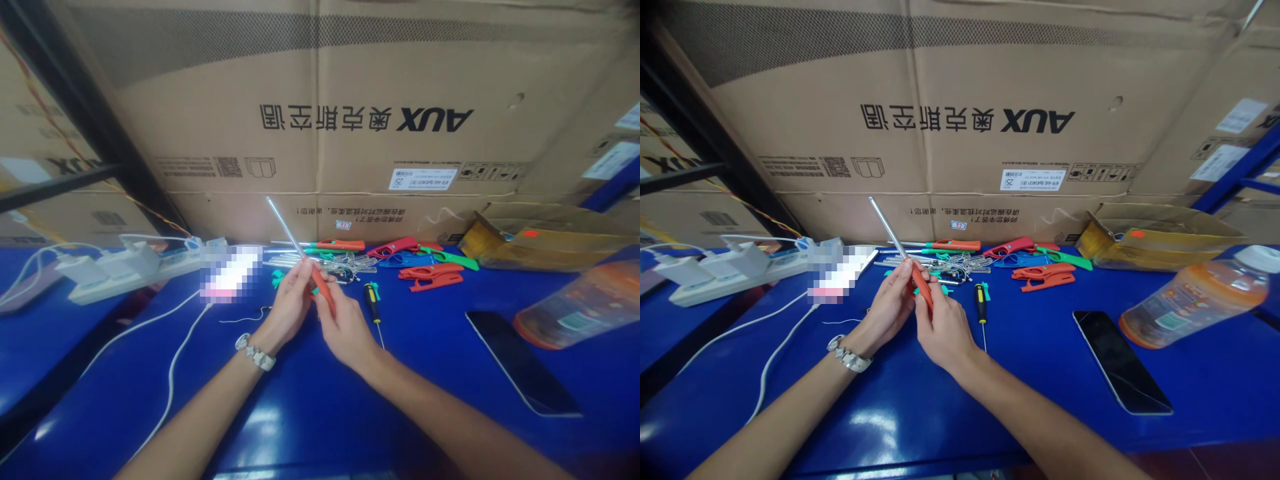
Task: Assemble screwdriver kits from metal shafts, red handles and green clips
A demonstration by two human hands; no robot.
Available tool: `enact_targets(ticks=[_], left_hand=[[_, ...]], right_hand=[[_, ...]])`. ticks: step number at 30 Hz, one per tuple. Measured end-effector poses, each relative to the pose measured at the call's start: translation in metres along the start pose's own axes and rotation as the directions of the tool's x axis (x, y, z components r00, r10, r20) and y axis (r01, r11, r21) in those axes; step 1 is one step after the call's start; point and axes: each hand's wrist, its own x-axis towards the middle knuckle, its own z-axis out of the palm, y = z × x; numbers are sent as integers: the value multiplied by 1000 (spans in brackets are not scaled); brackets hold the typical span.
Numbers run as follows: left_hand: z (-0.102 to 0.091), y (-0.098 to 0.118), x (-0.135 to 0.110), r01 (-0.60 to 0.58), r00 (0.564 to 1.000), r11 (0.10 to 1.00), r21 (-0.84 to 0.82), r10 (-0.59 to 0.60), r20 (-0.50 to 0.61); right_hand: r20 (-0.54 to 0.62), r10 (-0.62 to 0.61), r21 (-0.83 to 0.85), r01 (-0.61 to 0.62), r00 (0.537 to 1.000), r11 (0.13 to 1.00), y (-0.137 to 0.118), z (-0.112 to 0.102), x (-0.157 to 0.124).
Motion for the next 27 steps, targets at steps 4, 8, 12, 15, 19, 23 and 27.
enact_targets(ticks=[4,8,12,15,19,23,27], left_hand=[[7,-2,-3,-7,1000,1000,-16,7,-21],[6,-7,-3,43,999,999,9,-43,-15],[4,-10,-3,40,999,997,64,-38,-33],[4,-9,-3,34,999,993,109,-29,-47],[6,-8,-5,80,996,985,155,-73,-51],[7,-7,-6,79,996,986,148,-71,-56],[2,-6,-3,22,998,988,155,-13,-59]], right_hand=[[-11,19,8,-19,1000,1000,0,1,1],[-13,28,-5,-28,1000,1000,-3,0,3],[-4,40,39,-40,999,998,-4,3,3],[-5,78,158,-77,997,985,1,8,3],[4,101,373,-95,995,923,9,16,5],[76,117,575,-140,990,806,12,23,5],[3,129,512,-113,992,852,12,20,4]])
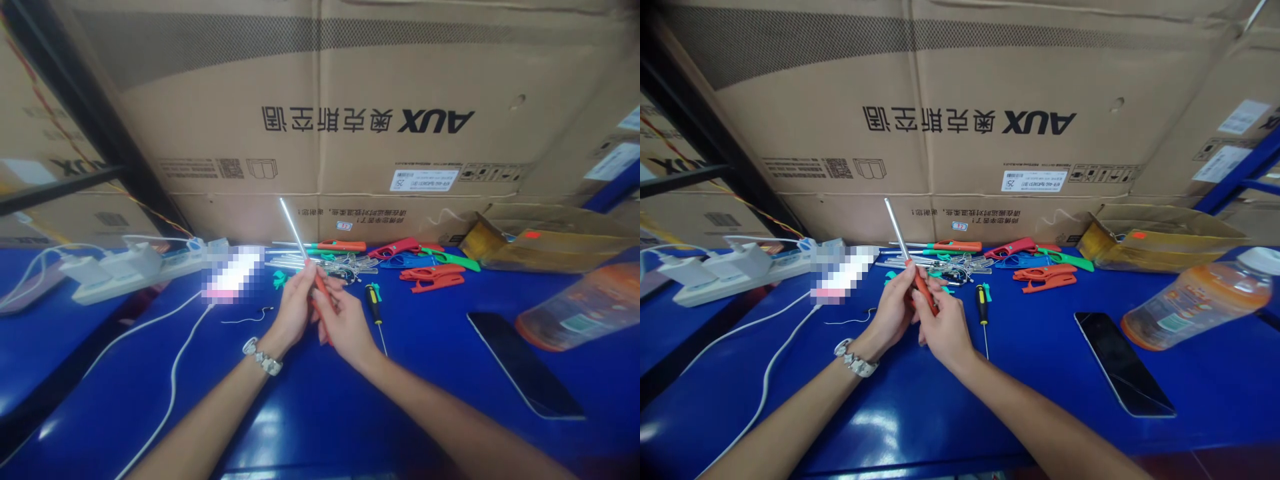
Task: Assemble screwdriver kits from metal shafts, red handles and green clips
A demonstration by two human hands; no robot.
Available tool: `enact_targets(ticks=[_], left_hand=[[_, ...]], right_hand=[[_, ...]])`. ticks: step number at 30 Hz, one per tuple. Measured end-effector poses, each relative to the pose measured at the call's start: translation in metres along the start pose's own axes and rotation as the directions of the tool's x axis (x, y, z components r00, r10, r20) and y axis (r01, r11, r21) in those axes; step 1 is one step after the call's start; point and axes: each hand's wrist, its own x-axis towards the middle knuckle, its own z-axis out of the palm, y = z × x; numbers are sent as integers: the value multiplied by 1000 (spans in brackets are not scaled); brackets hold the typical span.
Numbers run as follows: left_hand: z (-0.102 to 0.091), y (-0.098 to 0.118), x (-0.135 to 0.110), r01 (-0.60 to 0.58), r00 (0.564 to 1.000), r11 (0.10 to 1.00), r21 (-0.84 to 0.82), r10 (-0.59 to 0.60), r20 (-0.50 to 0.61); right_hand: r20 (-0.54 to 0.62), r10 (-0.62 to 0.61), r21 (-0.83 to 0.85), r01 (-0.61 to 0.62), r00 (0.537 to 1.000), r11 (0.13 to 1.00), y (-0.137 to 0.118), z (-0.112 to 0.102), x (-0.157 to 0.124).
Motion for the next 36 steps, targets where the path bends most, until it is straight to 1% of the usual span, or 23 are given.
enact_targets(ticks=[3,5,7,9,11,13,14,16,19,22,25,30,36], left_hand=[[-3,-1,3,-38,999,999,32,38,-8],[-1,-2,3,-38,999,999,-7,38,-21],[2,-2,2,-33,999,994,-105,31,-26],[5,-2,1,-62,998,978,-200,59,-17],[6,-1,1,-97,995,965,-245,101,5],[3,2,2,-114,992,968,-223,122,25],[1,3,3,-116,992,977,-180,123,32],[-6,8,4,-109,992,993,-38,111,61],[-14,17,4,-121,983,978,168,94,159],[-16,24,2,-152,973,954,259,99,207],[-15,27,1,-164,973,944,285,108,202],[-14,24,1,-168,976,943,287,117,185],[-9,20,2,-157,985,957,244,136,103]], right_hand=[[-91,-116,-179,98,989,979,-3,-8,1],[-115,-220,-277,181,969,943,-6,-12,2],[-99,-305,-341,256,947,905,-8,-13,2],[-58,-347,-384,299,936,873,-9,-11,0],[-21,-360,-408,321,933,855,-10,-8,-2],[-9,-366,-412,330,931,849,-11,-6,-4],[-15,-368,-411,330,930,850,-11,-6,-4],[-43,-367,-415,318,929,852,-11,-8,-3],[-70,-354,-455,286,933,844,-11,-12,-2],[-55,-358,-471,292,932,833,-10,-15,-1],[-50,-368,-462,305,928,833,-7,-15,-1],[-57,-367,-456,303,928,837,-5,-13,-1],[-67,-354,-457,287,933,842,-7,-11,-1]])
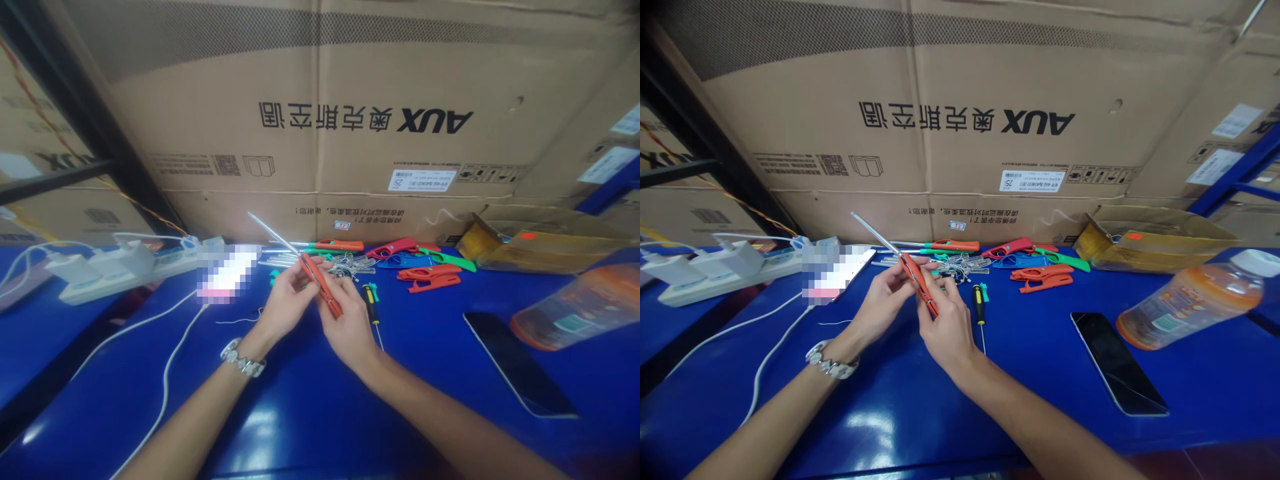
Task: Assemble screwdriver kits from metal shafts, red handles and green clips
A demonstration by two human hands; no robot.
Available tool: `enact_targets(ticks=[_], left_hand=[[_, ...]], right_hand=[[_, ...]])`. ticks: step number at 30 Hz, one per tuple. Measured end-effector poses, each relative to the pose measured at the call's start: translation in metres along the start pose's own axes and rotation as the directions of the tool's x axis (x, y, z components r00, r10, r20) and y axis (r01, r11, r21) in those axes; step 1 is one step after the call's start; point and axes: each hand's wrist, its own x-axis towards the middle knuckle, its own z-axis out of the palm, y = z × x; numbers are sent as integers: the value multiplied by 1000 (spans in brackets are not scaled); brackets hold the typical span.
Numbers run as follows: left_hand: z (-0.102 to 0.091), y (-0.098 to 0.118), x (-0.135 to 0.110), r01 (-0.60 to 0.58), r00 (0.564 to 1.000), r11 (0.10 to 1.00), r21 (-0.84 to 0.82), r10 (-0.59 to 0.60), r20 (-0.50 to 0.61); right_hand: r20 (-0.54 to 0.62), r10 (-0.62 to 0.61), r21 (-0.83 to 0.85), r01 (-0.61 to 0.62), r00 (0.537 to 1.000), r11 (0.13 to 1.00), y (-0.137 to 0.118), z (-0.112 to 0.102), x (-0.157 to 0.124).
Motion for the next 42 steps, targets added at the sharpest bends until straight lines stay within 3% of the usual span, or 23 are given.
enact_targets(ticks=[5,12,18,29,34,42], left_hand=[[-2,0,1,15,1000,1000,-26,-15,15],[-10,4,1,66,990,996,-57,-58,127],[-7,8,1,28,997,1000,8,-28,77],[-2,10,1,87,995,996,3,-87,-53],[-3,9,4,71,996,997,43,-68,-57],[-2,6,5,139,987,990,38,-135,-84]], right_hand=[[1,6,21,-6,1000,1000,2,0,0],[-3,2,30,-2,1000,1000,1,0,-1],[-7,-24,29,25,1000,999,1,0,-2],[5,-20,-3,20,1000,1000,-1,1,-3],[17,-9,-39,9,1000,999,-1,1,-3],[36,15,-49,-13,999,999,-2,1,-4]])
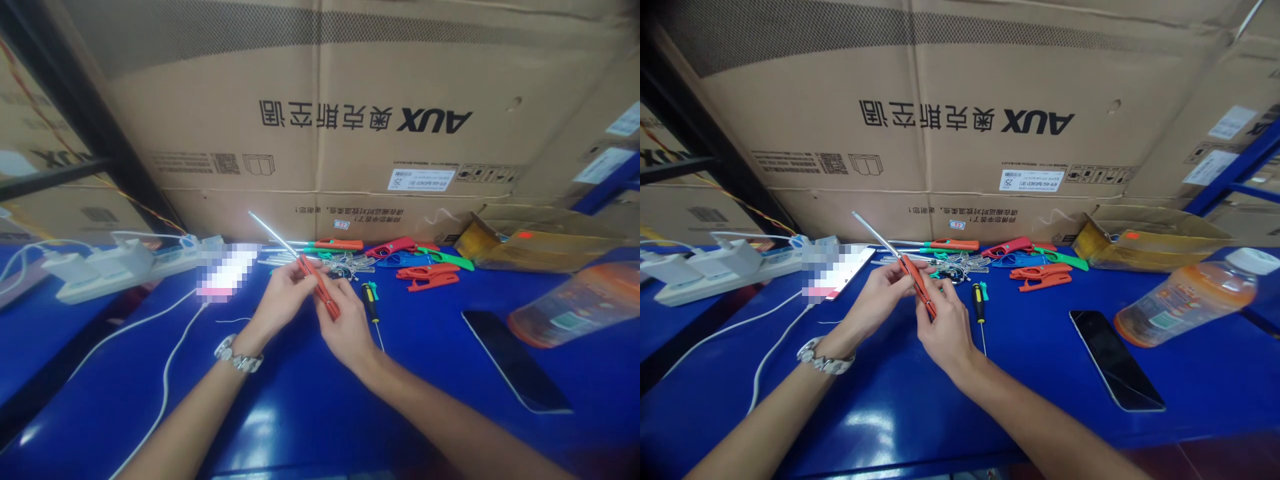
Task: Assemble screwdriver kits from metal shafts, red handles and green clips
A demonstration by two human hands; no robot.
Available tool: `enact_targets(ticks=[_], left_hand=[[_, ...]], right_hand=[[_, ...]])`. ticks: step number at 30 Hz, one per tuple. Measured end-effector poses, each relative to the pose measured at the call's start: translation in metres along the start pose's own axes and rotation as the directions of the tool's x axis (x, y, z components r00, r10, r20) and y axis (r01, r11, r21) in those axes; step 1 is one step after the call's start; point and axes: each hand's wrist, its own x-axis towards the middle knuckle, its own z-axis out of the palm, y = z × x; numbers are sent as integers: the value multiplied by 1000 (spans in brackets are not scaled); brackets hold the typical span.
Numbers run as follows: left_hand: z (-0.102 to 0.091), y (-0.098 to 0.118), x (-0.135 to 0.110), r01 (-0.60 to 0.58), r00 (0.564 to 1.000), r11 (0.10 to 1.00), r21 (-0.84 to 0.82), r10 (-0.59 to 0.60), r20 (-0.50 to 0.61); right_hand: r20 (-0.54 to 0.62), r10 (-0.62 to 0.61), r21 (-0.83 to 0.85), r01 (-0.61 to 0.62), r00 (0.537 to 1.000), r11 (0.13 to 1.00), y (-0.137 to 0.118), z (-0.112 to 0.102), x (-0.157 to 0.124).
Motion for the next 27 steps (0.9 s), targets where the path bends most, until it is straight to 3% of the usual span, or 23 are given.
enact_targets(ticks=[5,10,16,27], left_hand=[[-5,-2,1,5,1000,1000,-1,-5,18],[-11,-3,3,31,984,980,-198,5,179],[0,-9,1,-42,992,953,-300,75,100],[13,-13,-3,0,998,873,-488,33,60]], right_hand=[[5,-7,24,7,1000,1000,-1,0,0],[-30,-31,102,34,999,994,-3,0,2],[-31,-62,125,66,998,990,-4,-2,3],[-48,-40,187,49,998,981,-9,-1,5]])
